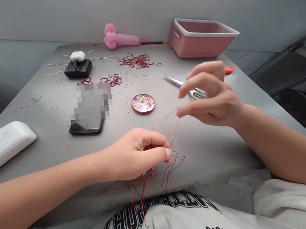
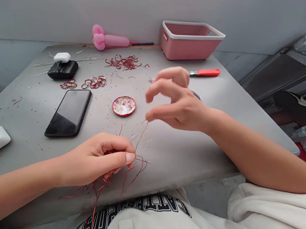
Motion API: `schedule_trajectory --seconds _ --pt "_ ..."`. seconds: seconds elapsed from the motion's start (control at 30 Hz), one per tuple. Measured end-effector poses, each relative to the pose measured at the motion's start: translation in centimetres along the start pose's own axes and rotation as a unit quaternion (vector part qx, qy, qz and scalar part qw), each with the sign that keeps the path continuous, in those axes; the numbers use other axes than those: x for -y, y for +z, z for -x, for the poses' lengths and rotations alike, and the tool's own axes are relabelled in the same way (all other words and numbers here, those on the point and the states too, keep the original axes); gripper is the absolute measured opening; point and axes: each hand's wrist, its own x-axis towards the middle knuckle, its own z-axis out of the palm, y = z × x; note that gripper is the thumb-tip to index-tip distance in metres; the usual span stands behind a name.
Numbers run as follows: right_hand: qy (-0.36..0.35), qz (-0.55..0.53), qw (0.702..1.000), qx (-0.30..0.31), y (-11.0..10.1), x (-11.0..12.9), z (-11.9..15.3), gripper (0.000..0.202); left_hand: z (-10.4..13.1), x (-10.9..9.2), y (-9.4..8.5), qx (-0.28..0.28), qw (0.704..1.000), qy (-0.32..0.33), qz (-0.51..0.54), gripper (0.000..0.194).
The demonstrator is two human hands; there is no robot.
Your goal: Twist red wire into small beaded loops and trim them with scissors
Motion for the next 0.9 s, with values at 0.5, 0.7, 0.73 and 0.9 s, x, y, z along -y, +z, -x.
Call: schedule_trajectory --seconds 0.5,0.7,0.73,0.9 --pt "0.075 -0.011 0.996 -0.039 0.2 -6.3 0.7 0.021 -1.0 1.0 -0.8 -0.048 0.996 0.012 0.078 0.023" --pt "0.088 0.109 0.988 -0.07 0.1 -11.2 1.7 0.024 -0.9 0.7 -0.7 -0.067 0.994 -0.01 0.081 0.022" --pt "0.105 0.153 0.98 -0.068 -0.1 -12.4 2.1 0.029 -0.8 0.7 -0.7 -0.06 0.995 -0.018 0.078 0.022" --pt "0.187 0.233 0.939 -0.172 -0.7 -13.5 2.9 0.022 -0.9 1.1 -0.6 -0.072 0.992 -0.005 0.105 0.023"
